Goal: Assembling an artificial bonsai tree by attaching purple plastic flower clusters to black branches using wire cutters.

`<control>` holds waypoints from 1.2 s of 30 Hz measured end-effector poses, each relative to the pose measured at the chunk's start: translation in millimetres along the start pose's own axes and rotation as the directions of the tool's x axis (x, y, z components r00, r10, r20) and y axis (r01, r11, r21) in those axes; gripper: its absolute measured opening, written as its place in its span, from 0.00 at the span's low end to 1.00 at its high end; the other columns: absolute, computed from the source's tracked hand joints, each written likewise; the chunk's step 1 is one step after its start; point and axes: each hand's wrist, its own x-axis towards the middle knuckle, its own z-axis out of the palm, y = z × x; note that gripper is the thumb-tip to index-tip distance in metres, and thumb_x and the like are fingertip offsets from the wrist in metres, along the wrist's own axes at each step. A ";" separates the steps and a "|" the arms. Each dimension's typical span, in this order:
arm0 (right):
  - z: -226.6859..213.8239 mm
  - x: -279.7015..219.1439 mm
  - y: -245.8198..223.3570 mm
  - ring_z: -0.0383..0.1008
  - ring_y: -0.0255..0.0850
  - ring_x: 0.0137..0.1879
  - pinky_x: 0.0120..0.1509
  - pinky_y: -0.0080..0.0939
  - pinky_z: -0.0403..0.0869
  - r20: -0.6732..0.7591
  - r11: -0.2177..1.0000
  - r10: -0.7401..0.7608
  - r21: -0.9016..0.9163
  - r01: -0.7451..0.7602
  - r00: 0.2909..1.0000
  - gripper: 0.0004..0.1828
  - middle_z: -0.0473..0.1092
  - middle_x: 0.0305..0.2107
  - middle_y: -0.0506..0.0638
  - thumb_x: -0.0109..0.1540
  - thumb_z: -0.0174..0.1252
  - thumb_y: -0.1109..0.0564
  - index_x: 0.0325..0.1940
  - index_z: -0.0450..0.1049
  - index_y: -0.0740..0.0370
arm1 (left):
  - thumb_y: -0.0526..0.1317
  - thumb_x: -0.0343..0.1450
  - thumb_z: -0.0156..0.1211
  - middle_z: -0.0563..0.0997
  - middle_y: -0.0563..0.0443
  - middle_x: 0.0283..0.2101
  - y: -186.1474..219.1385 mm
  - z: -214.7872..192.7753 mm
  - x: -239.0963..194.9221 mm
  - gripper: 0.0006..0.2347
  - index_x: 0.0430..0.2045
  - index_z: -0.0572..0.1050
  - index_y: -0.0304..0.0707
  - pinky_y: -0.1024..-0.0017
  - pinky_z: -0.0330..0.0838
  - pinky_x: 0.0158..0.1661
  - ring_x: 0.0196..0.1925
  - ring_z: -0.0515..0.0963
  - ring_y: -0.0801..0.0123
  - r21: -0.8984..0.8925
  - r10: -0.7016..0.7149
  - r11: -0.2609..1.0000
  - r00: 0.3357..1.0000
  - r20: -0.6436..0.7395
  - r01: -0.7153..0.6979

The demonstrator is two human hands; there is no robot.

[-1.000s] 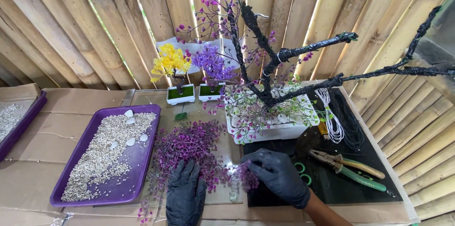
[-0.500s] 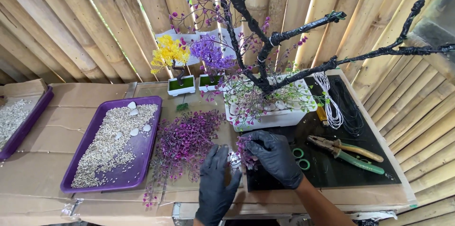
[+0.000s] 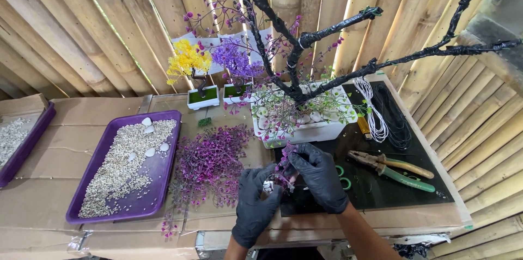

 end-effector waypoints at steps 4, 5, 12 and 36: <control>4.1 1.7 -2.0 0.83 0.41 0.34 0.42 0.42 0.84 -0.002 0.999 0.015 -0.052 -0.015 1.000 0.10 0.83 0.33 0.53 0.63 0.61 0.59 0.47 0.82 0.65 | 0.38 0.71 0.64 0.77 0.50 0.40 -11.3 8.9 4.9 0.08 0.43 0.78 0.45 0.55 0.66 0.54 0.45 0.73 0.54 -0.049 0.101 0.993 0.994 -0.045 -0.103; 5.6 1.7 -5.8 0.83 0.42 0.25 0.35 0.41 0.85 0.036 0.999 0.017 -0.043 -0.016 0.999 0.10 0.83 0.28 0.54 0.63 0.61 0.58 0.45 0.81 0.65 | 0.39 0.72 0.63 0.76 0.49 0.36 -18.2 12.0 5.0 0.02 0.32 0.78 0.43 0.56 0.68 0.49 0.42 0.72 0.55 -0.052 0.080 0.995 0.996 -0.042 -0.082; -13.6 3.6 24.9 0.82 0.37 0.43 0.51 0.39 0.81 -0.196 0.954 -0.188 -0.268 0.132 0.962 0.07 0.82 0.38 0.47 0.63 0.62 0.63 0.45 0.82 0.60 | 0.40 0.74 0.61 0.79 0.56 0.29 -12.5 5.9 7.3 0.06 0.25 0.77 0.47 0.60 0.68 0.50 0.35 0.76 0.62 -0.172 -0.042 0.984 0.999 -0.031 0.036; 19.5 -6.8 -20.9 0.83 0.41 0.41 0.47 0.42 0.81 0.105 0.917 -0.219 -0.318 0.242 0.970 0.05 0.81 0.34 0.49 0.62 0.64 0.57 0.39 0.82 0.60 | 0.36 0.73 0.60 0.75 0.52 0.34 4.0 -3.8 10.5 0.02 0.32 0.79 0.44 0.62 0.63 0.45 0.39 0.71 0.60 -0.031 0.132 0.990 0.976 -0.172 -0.140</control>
